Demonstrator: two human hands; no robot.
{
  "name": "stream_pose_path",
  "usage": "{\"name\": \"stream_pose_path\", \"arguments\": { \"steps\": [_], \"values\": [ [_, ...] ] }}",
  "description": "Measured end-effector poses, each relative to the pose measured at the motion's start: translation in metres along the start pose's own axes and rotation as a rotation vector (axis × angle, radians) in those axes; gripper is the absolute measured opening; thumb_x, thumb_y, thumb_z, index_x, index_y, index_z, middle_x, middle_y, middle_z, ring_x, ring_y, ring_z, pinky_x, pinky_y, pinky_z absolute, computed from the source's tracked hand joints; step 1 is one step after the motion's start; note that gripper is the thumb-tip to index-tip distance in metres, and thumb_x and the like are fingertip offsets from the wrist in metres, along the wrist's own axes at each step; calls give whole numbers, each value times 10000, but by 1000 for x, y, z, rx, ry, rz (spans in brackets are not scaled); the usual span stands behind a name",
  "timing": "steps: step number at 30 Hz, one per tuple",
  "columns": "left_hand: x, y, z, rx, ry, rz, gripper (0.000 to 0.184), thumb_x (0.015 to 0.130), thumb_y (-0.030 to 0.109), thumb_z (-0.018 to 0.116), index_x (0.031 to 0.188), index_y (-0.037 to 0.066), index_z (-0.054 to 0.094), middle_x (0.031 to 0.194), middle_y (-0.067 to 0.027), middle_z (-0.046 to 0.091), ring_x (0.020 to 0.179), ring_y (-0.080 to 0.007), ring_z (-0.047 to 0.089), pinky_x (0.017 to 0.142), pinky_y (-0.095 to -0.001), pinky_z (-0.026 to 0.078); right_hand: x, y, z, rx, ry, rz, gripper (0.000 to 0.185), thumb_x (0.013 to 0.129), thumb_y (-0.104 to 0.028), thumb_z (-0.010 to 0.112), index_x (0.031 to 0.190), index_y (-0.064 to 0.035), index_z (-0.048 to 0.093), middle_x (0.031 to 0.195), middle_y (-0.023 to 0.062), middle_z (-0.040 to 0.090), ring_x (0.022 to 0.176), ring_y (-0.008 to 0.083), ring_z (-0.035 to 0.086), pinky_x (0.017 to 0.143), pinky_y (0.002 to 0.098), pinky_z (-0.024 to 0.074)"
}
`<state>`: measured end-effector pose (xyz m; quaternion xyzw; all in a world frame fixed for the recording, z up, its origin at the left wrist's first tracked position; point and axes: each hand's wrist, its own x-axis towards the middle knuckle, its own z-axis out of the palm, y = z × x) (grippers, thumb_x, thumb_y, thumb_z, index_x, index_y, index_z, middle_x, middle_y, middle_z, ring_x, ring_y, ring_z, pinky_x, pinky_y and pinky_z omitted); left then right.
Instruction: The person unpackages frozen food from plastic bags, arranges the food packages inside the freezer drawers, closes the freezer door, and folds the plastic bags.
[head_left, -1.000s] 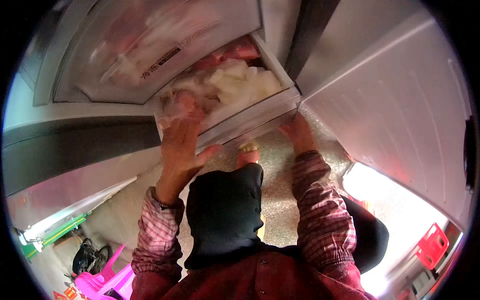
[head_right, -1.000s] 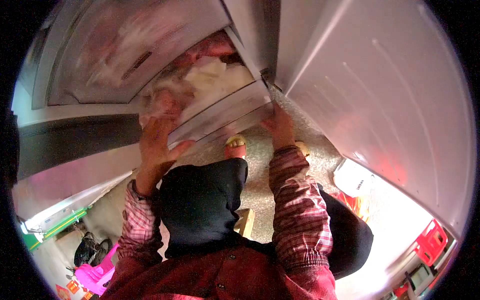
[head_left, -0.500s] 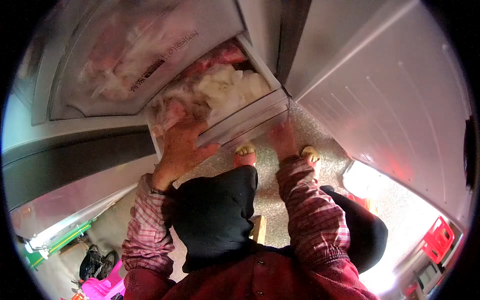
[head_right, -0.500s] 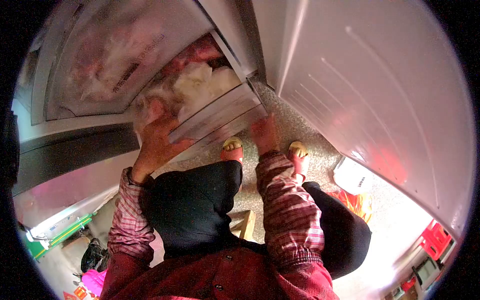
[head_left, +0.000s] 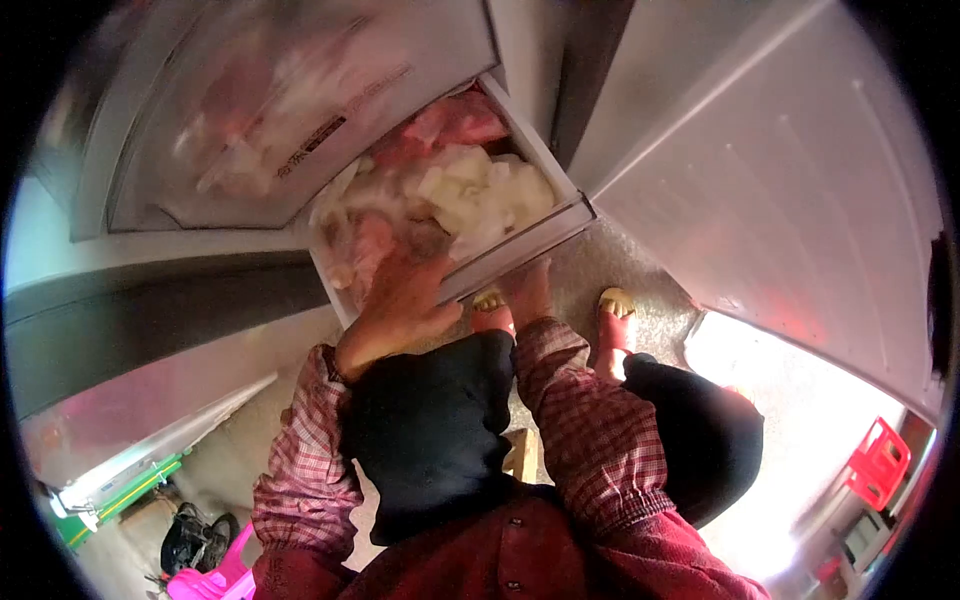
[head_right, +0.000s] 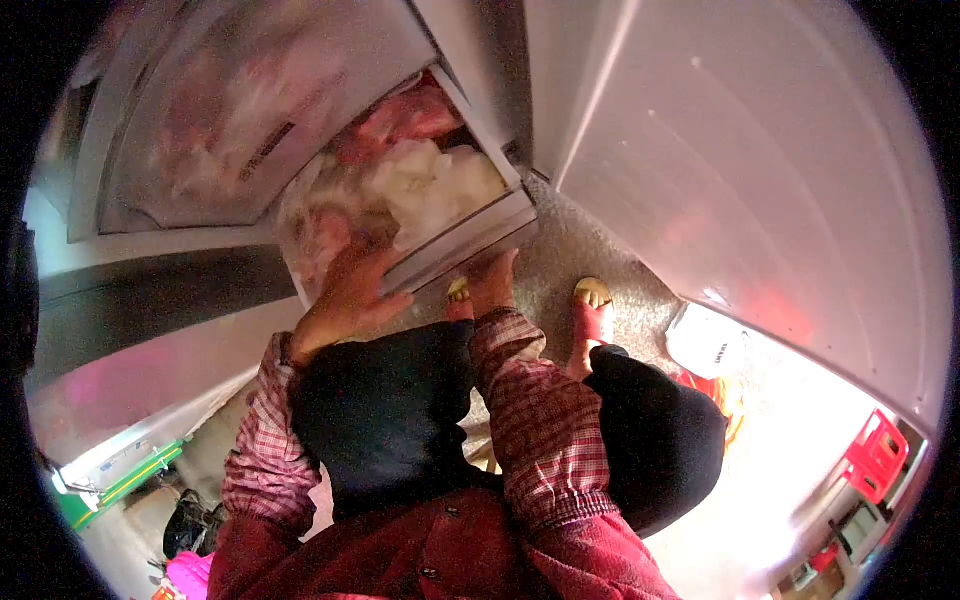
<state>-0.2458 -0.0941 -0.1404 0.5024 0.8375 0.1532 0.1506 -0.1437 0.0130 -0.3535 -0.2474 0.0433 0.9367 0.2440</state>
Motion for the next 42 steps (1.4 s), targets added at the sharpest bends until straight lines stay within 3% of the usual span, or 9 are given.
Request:
{"name": "stream_pose_path", "arguments": {
  "steps": [2, 9, 14, 17, 21, 27, 29, 34, 42],
  "values": [
    [3, -4, 4, -46, -202, 14, 374, 640, 275, 628, 907, 16, 592, 782, -200, 589, 772, -386, 577, 713, -484, 421, 6, 1, -8, 13, 8, 15, 455, 898, -397, 498, 1219, -76, 477, 1193, 92, 537, 1106, 277, 504, 946, 432, 413],
    [-4, 5, 14, -84, -161, -38, 373, 652, 247, 621, 940, 11, 590, 766, -209, 606, 739, -401, 582, 689, -482, 441, 4, -8, 1, -31, 4, 24, 475, 900, -449, 479, 1204, -86, 495, 1182, 77, 547, 1096, 281, 512, 939, 447, 426],
    [0, 19, 11, 45, 128, 128, 403, 669, 235, 613, 994, 2, 562, 767, -226, 605, 728, -418, 586, 684, -509, 443, 0, -21, 14, -66, -35, 13, 492, 901, -487, 466, 1193, -93, 508, 1174, 67, 553, 1089, 283, 517, 933, 458, 435],
    [6, 27, -9, -108, -174, -144, 504, 659, 269, 644, 1063, -20, 558, 880, -254, 568, 851, -442, 522, 809, -519, 402, 0, -25, 20, -93, 76, 0, 496, 897, -500, 469, 1177, -95, 521, 1155, 65, 565, 1068, 284, 532, 913, 463, 452],
    [6, 24, -5, -57, -125, -60, 390, 722, 309, 631, 928, -8, 535, 750, -235, 588, 735, -407, 577, 696, -486, 434, 19, -30, 5, -239, 133, -52, 492, 888, -508, 481, 1153, -97, 535, 1123, 69, 583, 1016, 279, 564, 868, 460, 485],
    [-5, 24, -8, -134, -76, -7, 476, 677, 258, 646, 1040, -31, 537, 912, -257, 554, 867, -422, 519, 786, -503, 396, 7, -27, 20, -72, 256, 78, 473, 883, -491, 504, 1146, -99, 538, 1112, 63, 591, 999, 258, 577, 851, 430, 497],
    [-6, 24, -9, -76, 90, 111, 378, 725, 308, 658, 904, 5, 524, 686, -219, 563, 691, -394, 571, 653, -473, 422, -4, -26, 21, -84, 244, 51, 458, 887, -472, 506, 1150, -98, 533, 1108, 64, 593, 990, 256, 583, 843, 427, 500],
    [0, 25, -9, -65, 148, 115, 359, 712, 271, 666, 893, 0, 517, 655, -207, 560, 649, -399, 568, 618, -471, 423, 6, -27, 28, -87, 323, -5, 412, 911, -413, 492, 1170, -93, 515, 1108, 66, 592, 989, 255, 586, 840, 430, 501],
    [17, 5, -24, -131, 83, 27, 324, 686, 214, 649, 878, -3, 505, 650, -198, 559, 637, -381, 576, 610, -452, 431, 30, -18, 14, -578, -225, -117, 491, 932, -442, 444, 1267, -84, 415, 1258, 88, 494, 1120, 263, 506, 933, 432, 446]
  ]
}}
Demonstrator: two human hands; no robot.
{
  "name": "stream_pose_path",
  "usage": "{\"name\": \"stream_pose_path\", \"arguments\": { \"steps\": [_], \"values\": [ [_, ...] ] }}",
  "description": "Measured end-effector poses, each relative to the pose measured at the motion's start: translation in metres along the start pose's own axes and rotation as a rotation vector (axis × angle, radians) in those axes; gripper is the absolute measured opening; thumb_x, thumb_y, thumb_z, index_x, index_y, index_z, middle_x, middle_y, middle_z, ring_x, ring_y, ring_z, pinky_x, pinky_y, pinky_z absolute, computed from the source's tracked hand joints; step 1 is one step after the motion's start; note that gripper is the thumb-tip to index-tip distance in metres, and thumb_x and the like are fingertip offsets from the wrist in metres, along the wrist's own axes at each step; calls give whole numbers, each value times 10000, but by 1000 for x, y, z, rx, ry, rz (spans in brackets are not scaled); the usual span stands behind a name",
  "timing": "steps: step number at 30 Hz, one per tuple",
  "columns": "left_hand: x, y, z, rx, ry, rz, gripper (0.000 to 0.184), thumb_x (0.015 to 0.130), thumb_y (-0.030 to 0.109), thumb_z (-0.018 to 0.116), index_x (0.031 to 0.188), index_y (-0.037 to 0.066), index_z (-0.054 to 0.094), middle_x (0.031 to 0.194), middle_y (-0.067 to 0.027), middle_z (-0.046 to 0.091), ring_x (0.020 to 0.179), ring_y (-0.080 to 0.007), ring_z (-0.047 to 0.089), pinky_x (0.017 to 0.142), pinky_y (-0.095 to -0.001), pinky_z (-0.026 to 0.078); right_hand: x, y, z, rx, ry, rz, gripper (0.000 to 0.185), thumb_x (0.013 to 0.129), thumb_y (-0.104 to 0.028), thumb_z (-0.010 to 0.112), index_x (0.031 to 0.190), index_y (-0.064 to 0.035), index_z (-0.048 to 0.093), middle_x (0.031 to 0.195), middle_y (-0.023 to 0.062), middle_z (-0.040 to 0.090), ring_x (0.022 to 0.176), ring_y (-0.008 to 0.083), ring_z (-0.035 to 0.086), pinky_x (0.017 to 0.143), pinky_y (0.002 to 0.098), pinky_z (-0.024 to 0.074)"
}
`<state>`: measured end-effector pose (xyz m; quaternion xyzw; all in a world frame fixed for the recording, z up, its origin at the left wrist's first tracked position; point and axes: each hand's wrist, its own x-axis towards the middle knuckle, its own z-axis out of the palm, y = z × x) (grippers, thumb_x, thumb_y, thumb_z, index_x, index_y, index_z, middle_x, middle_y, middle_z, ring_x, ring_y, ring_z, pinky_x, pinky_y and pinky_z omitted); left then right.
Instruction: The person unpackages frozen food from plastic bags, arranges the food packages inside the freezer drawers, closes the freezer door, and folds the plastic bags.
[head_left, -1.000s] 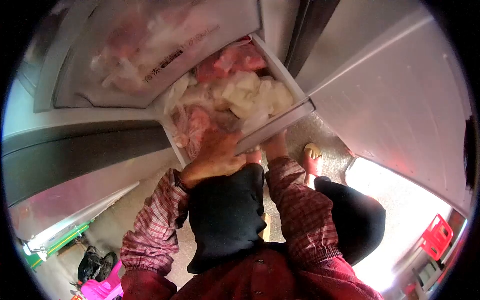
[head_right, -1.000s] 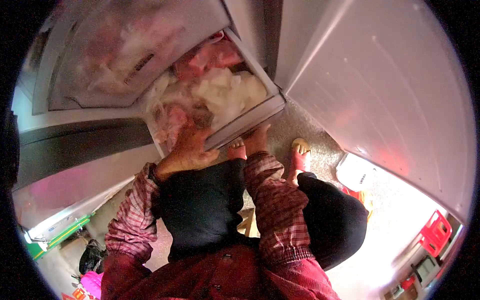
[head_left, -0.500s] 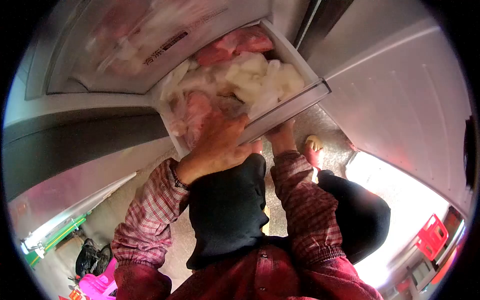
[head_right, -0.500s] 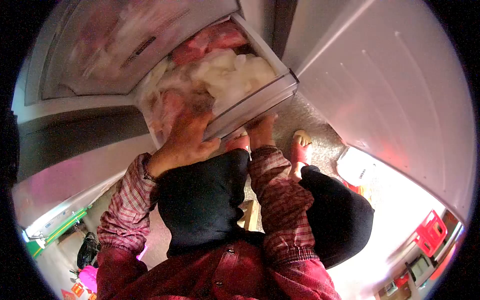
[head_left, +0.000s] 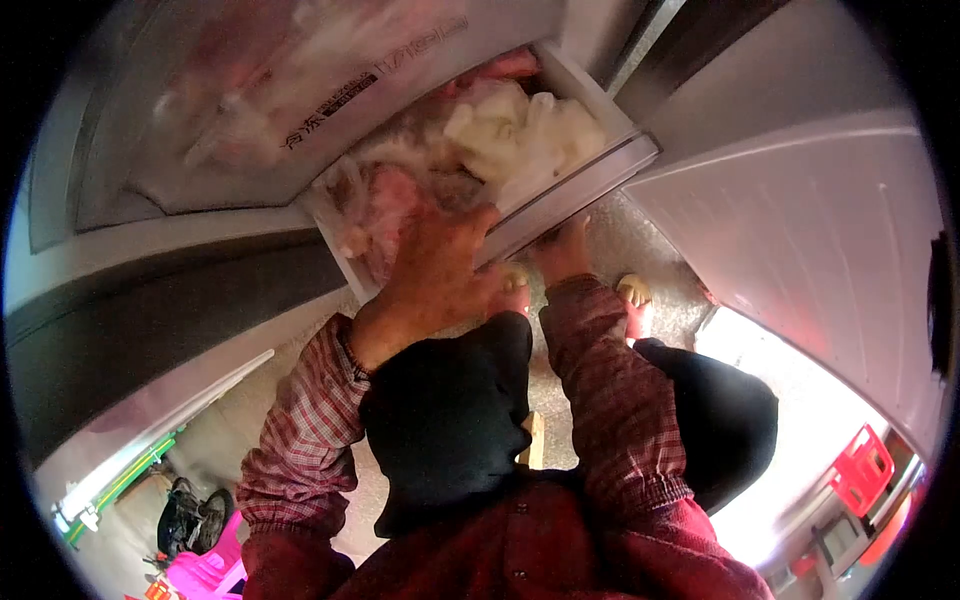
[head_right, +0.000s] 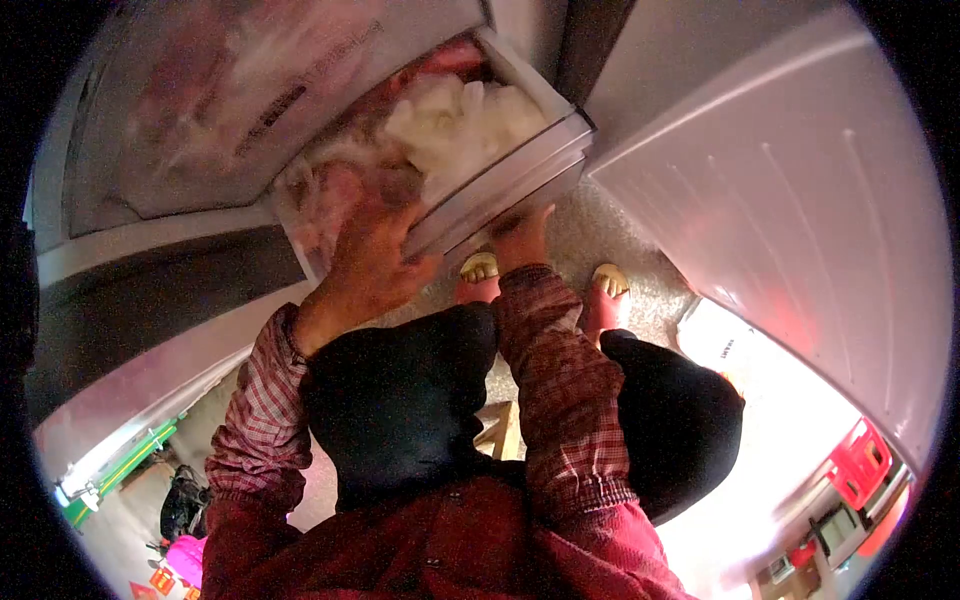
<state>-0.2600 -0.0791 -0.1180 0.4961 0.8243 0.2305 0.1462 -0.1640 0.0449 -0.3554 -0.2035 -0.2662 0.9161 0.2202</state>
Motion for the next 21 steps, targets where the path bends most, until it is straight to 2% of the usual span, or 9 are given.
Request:
{"name": "stream_pose_path", "arguments": {
  "steps": [2, 4, 5, 6, 9, 12, 15, 17, 21],
  "values": [
    [5, -1, -5, -80, -160, -125, 427, 701, 220, 641, 1059, 4, 552, 802, -213, 585, 822, -413, 548, 754, -487, 417, -2, -17, 13, 107, 3, 115, 518, 930, -460, 435, 1286, -86, 392, 1263, 88, 487, 1144, 261, 486, 953, 433, 430],
    [5, -7, 2, -40, -74, -46, 381, 696, 212, 644, 995, 3, 534, 747, -194, 583, 733, -380, 569, 683, -469, 430, 1, -27, 24, 239, 54, 265, 533, 929, -473, 428, 1294, -87, 381, 1260, 86, 487, 1156, 258, 476, 963, 433, 422],
    [4, -6, 2, 5, -7, 35, 340, 690, 203, 647, 932, 2, 517, 691, -174, 581, 643, -347, 590, 611, -451, 443, 2, -23, 28, 241, 178, 226, 595, 925, -526, 357, 1331, -91, 367, 1327, 87, 436, 1201, 281, 424, 1022, 433, 339],
    [3, -6, 1, 0, -14, 34, 340, 690, 203, 647, 932, 2, 517, 691, -174, 581, 643, -347, 590, 611, -451, 443, 2, -19, 30, 243, 304, 183, 662, 921, -579, 285, 1367, -95, 354, 1394, 87, 384, 1246, 305, 373, 1081, 434, 255],
    [5, -11, -4, -45, -100, -104, 392, 697, 219, 643, 1000, -16, 562, 777, -220, 587, 770, -407, 576, 704, -485, 443, 15, -10, 24, 317, 482, 274, 671, 915, -586, 284, 1373, -99, 344, 1403, 80, 373, 1253, 316, 363, 1080, 438, 260],
    [0, -38, 18, 12, 174, 262, 402, 690, 242, 645, 979, -24, 556, 743, -211, 588, 753, -415, 575, 703, -487, 444, -2, -12, 15, 441, 193, 193, 502, 952, -415, 378, 1329, -84, 360, 1316, 100, 443, 1183, 277, 450, 981, 445, 403],
    [1, -30, 27, -68, 222, 231, 408, 673, 258, 649, 956, -18, 547, 723, -207, 589, 735, -421, 577, 694, -488, 445, 5, -7, 4, 336, 219, 215, 525, 947, -440, 363, 1336, -88, 357, 1326, 97, 435, 1194, 282, 437, 994, 445, 385],
    [9, -8, 16, -20, -209, 16, 426, 651, 266, 659, 951, -12, 539, 735, -218, 590, 735, -418, 580, 683, -487, 444, 10, -6, 6, 247, 222, 228, 549, 942, -466, 347, 1343, -91, 354, 1337, 94, 427, 1205, 286, 425, 1007, 445, 367],
    [1, -6, 19, -28, -184, 87, 320, 674, 157, 619, 933, 4, 508, 797, -172, 604, 754, -359, 613, 676, -471, 453, 8, -5, 9, 183, 207, 256, 597, 933, -516, 316, 1358, -99, 348, 1357, 87, 411, 1226, 294, 399, 1033, 445, 331]
  ]
}}
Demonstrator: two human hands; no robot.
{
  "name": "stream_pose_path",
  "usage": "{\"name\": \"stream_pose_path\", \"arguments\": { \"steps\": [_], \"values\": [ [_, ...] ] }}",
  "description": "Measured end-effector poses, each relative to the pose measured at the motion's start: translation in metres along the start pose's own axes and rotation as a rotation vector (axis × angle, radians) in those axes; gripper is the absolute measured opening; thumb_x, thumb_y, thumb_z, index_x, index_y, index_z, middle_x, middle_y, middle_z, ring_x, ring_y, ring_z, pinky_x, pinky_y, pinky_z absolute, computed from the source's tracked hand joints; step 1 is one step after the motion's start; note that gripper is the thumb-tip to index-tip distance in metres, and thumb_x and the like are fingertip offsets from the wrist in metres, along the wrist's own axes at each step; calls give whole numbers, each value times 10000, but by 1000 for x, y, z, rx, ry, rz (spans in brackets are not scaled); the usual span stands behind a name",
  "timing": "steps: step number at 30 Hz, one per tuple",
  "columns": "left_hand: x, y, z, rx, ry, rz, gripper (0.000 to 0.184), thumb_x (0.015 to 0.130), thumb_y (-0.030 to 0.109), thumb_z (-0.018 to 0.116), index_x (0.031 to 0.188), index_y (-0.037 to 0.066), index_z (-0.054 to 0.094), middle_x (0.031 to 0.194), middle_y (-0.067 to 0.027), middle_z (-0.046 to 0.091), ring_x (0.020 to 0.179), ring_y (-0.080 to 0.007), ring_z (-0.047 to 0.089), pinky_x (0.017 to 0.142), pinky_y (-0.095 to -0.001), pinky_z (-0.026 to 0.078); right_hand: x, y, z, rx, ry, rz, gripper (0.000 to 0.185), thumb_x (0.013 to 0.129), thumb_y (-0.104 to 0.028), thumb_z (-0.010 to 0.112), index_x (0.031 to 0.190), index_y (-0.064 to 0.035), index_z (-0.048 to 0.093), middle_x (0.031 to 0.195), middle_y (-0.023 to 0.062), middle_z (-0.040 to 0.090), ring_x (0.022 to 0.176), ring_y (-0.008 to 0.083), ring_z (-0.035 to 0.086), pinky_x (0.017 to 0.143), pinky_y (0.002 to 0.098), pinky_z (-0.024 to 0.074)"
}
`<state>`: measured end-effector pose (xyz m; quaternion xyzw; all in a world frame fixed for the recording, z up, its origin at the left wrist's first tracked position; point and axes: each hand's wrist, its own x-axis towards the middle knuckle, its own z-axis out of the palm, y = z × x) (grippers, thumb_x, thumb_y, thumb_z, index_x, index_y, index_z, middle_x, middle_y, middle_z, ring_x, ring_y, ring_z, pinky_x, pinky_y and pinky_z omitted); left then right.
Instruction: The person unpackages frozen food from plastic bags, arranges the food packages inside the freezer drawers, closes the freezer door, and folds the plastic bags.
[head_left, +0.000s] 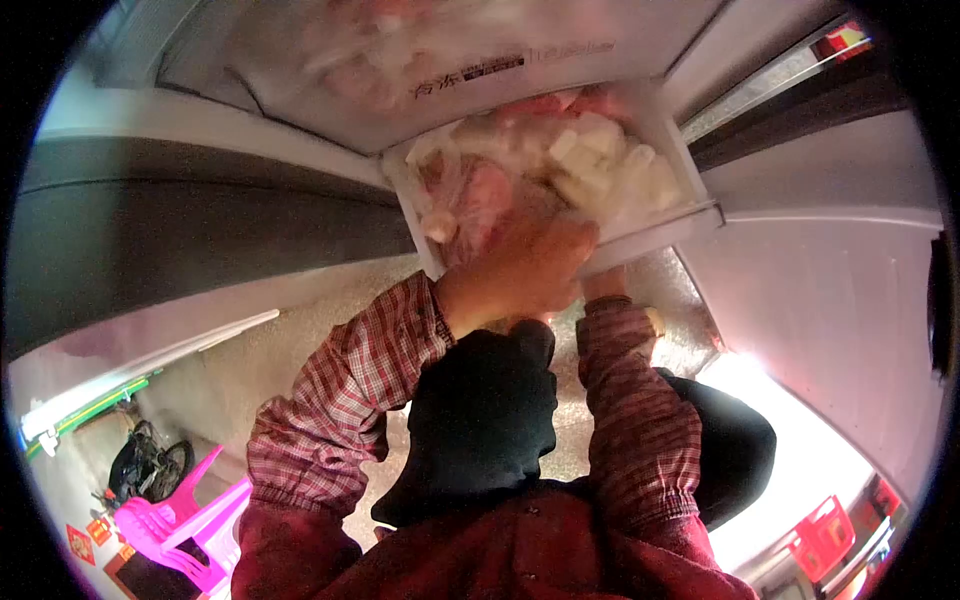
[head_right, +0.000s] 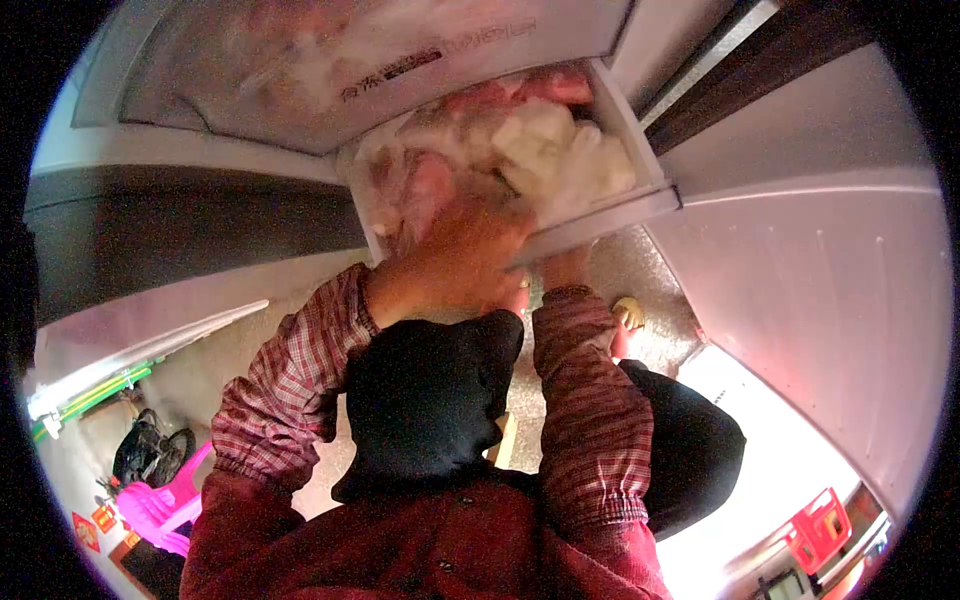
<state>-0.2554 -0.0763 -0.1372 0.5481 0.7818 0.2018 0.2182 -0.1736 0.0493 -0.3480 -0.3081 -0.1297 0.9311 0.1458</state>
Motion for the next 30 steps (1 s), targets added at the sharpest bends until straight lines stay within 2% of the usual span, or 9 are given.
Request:
{"name": "stream_pose_path", "arguments": {
  "steps": [2, 14, 18, 21, 23, 27, 28, 29, 30],
  "values": [
    [7, -2, 1, 9, 87, -51, 437, 621, 262, 669, 940, 2, 522, 764, -215, 591, 752, -408, 585, 668, -501, 441, -5, -5, 7, -25, 2, 3, 621, 928, -542, 300, 1365, -102, 345, 1368, 84, 403, 1237, 298, 387, 1047, 445, 313],
    [11, -7, 15, 76, 120, 25, 440, 587, 253, 674, 916, 10, 512, 782, -208, 577, 736, -412, 576, 667, -505, 445, 40, 13, -61, -58, -162, -54, 599, 940, -529, 295, 1388, -132, 302, 1392, 84, 359, 1252, 279, 368, 1029, 428, 343],
    [17, -13, -17, -21, 149, 6, 437, 594, 254, 673, 916, 5, 513, 782, -217, 576, 720, -419, 576, 673, -497, 451, 24, 3, -35, -79, -150, -40, 554, 933, -455, 357, 1362, -106, 327, 1363, 92, 391, 1226, 275, 398, 1023, 422, 353],
    [22, -14, -26, 27, 33, -17, 417, 624, 251, 663, 927, 2, 521, 782, -222, 575, 735, -418, 576, 673, -491, 453, 16, 0, -30, -127, -156, -52, 523, 927, -400, 403, 1342, -87, 346, 1341, 98, 415, 1207, 272, 421, 1019, 418, 360],
    [20, -9, -19, 2, 113, 46, 295, 637, 144, 630, 849, -23, 512, 769, -230, 577, 774, -393, 597, 684, -468, 466, 14, 2, -34, -160, -189, -90, 503, 924, -362, 433, 1329, -74, 359, 1326, 102, 430, 1194, 270, 436, 1016, 415, 365],
    [13, -1, -11, 61, 82, -29, 300, 634, 155, 636, 850, -16, 518, 772, -226, 584, 791, -389, 602, 700, -467, 464, 8, 5, -37, -425, -262, -228, 468, 917, -288, 495, 1304, -48, 384, 1296, 110, 462, 1167, 266, 466, 1010, 409, 374],
    [12, -6, -11, -1, 76, -22, 374, 651, 204, 634, 933, -17, 529, 792, -221, 589, 794, -393, 595, 706, -477, 460, 8, 2, -33, -542, -220, -204, 483, 884, -217, 571, 1295, -39, 391, 1268, 111, 487, 1140, 251, 491, 988, 395, 401],
    [14, -13, -12, -64, 71, -15, 451, 668, 252, 631, 1017, -18, 539, 812, -217, 593, 797, -396, 588, 713, -486, 456, 9, -2, -23, -546, -226, -206, 483, 884, -217, 571, 1295, -39, 391, 1268, 111, 487, 1140, 251, 491, 988, 395, 401],
    [15, -15, -17, -69, 74, -21, 451, 668, 252, 631, 1017, -18, 539, 812, -217, 593, 797, -396, 588, 713, -486, 456, 6, -6, -14, -254, -133, -52, 501, 853, -150, 600, 1294, -36, 390, 1264, 111, 486, 1137, 240, 492, 982, 386, 407]
  ]
}}
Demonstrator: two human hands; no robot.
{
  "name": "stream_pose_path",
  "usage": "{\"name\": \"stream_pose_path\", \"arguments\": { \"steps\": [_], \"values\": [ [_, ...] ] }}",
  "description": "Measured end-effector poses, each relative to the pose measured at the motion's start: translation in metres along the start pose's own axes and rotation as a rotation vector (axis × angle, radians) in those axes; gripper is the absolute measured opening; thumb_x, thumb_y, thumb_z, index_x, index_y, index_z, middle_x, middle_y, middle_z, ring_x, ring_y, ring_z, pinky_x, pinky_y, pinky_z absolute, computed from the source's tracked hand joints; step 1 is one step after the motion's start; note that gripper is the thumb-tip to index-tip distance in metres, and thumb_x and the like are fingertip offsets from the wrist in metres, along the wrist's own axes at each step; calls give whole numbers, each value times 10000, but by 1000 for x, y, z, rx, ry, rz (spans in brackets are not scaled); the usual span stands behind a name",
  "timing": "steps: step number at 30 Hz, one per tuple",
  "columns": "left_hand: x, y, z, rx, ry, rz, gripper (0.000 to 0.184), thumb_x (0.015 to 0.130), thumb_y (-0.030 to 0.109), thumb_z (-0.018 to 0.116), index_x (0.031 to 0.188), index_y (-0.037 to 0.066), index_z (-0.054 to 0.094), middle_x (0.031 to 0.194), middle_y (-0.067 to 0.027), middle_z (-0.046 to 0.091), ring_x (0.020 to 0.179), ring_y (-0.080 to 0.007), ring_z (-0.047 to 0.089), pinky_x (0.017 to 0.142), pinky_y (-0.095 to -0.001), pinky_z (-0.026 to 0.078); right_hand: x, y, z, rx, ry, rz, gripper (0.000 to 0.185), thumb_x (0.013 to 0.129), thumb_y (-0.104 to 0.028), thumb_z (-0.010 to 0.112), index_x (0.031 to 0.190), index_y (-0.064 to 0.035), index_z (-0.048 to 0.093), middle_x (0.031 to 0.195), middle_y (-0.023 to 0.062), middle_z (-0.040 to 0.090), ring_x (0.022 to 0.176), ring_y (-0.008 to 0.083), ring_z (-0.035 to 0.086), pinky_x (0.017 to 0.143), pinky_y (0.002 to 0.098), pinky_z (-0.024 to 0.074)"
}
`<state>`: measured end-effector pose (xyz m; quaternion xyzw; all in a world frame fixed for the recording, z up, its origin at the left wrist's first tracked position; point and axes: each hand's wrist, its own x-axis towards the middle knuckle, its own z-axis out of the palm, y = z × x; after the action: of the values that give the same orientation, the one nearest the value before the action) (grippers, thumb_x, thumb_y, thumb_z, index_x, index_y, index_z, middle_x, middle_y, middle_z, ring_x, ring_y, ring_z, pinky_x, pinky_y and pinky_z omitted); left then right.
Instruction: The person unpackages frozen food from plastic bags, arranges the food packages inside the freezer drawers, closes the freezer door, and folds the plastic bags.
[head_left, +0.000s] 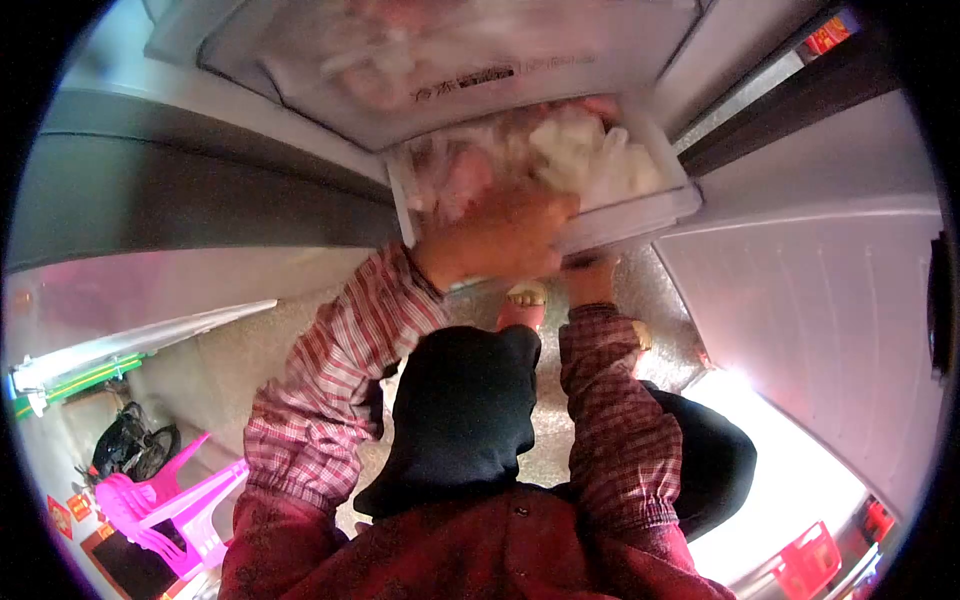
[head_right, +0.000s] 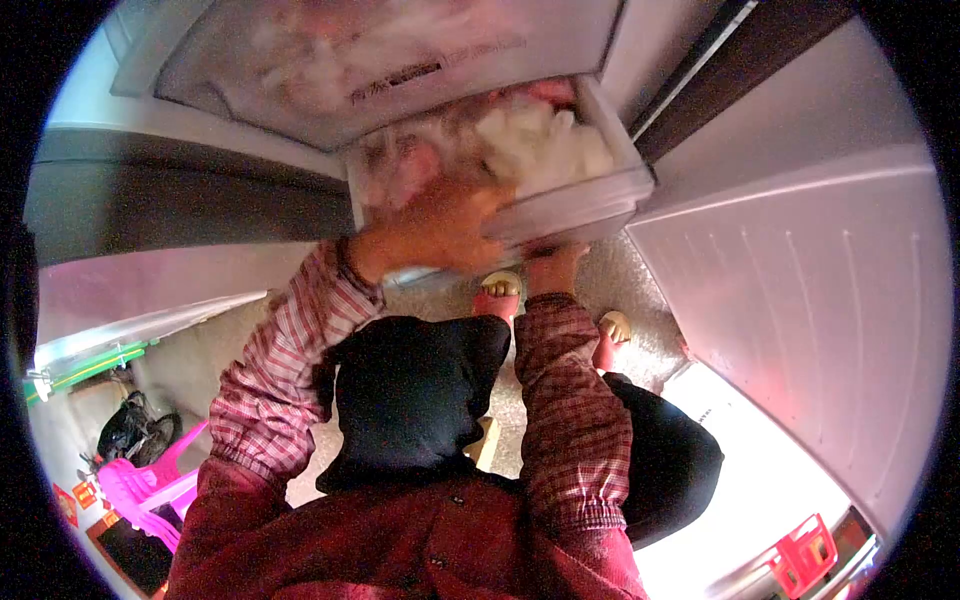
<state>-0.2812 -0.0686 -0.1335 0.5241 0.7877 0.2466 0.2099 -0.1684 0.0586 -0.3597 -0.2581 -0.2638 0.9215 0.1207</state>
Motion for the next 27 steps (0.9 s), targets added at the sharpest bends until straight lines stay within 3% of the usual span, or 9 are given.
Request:
{"name": "stream_pose_path", "arguments": {
  "steps": [2, 8, 11, 14, 16, 20, 23, 25, 27],
  "values": [
    [6, -1, -15, 3, -20, 30, 466, 673, 250, 628, 1043, -20, 541, 842, -230, 595, 839, -394, 583, 737, -476, 455, -13, -12, 21, 295, 90, 139, 530, 823, -82, 629, 1292, -34, 389, 1261, 112, 485, 1134, 229, 493, 976, 378, 413],
    [2, 9, -6, 17, -18, 7, 368, 691, 250, 674, 926, -12, 566, 839, -241, 595, 803, -388, 604, 730, -450, 468, -20, -13, 10, -932, -38, -163, 531, 788, -44, 659, 1266, -27, 428, 1265, 118, 482, 1110, 243, 508, 958, 383, 423],
    [-19, 15, -9, -223, 94, -7, 463, 725, 263, 711, 1079, -4, 578, 944, -191, 618, 914, -327, 597, 833, -394, 453, -18, -8, 16, 84, 111, 51, 492, 816, -185, 663, 1241, -43, 460, 1246, 120, 500, 1122, 245, 499, 955, 409, 418],
    [-59, 18, -32, -241, 625, -192, 508, 757, 359, 670, 1130, 34, 555, 906, -203, 601, 899, -328, 595, 783, -404, 470, -20, -8, 9, -1000, -37, -389, 533, 872, -451, 532, 1249, -82, 457, 1240, 116, 502, 1158, 245, 469, 977, 441, 392],
    [-82, 6, -27, -37, 802, -291, 537, 759, 353, 678, 1158, 24, 534, 938, -195, 603, 922, -327, 592, 796, -399, 467, -14, -2, 8, 201, 207, 124, 598, 861, -570, 449, 1234, -104, 477, 1210, 104, 526, 1178, 240, 454, 987, 462, 376],
    [-104, -14, 7, 54, 910, -677, 607, 741, 288, 724, 1196, -19, 463, 1004, -197, 591, 919, -332, 597, 815, -396, 460, -7, 3, 4, 449, 202, 122, 590, 856, -532, 500, 1249, -92, 472, 1240, 86, 516, 1178, 261, 455, 989, 468, 375],
    [-98, -33, 12, -492, 902, -569, 649, 721, 235, 746, 1205, -38, 410, 1010, -181, 586, 882, -287, 602, 797, -379, 474, -18, -3, 5, -563, -148, -146, 574, 858, -510, 510, 1247, -89, 485, 1260, 76, 517, 1185, 279, 451, 980, 481, 378],
    [-97, -24, 9, -607, 828, -705, 652, 717, 229, 748, 1206, -34, 405, 1001, -166, 584, 874, -265, 600, 776, -362, 483, -17, 0, 6, 535, 246, 179, 536, 871, -465, 507, 1244, -81, 488, 1270, 82, 513, 1167, 287, 470, 964, 483, 393],
    [-100, -27, 9, -722, 746, -836, 655, 712, 222, 749, 1206, -30, 400, 993, -150, 582, 867, -243, 599, 755, -345, 491, -15, 2, -9, 510, 164, 197, 510, 873, -435, 512, 1240, -81, 494, 1278, 85, 508, 1168, 287, 470, 970, 483, 386]
  ]
}}
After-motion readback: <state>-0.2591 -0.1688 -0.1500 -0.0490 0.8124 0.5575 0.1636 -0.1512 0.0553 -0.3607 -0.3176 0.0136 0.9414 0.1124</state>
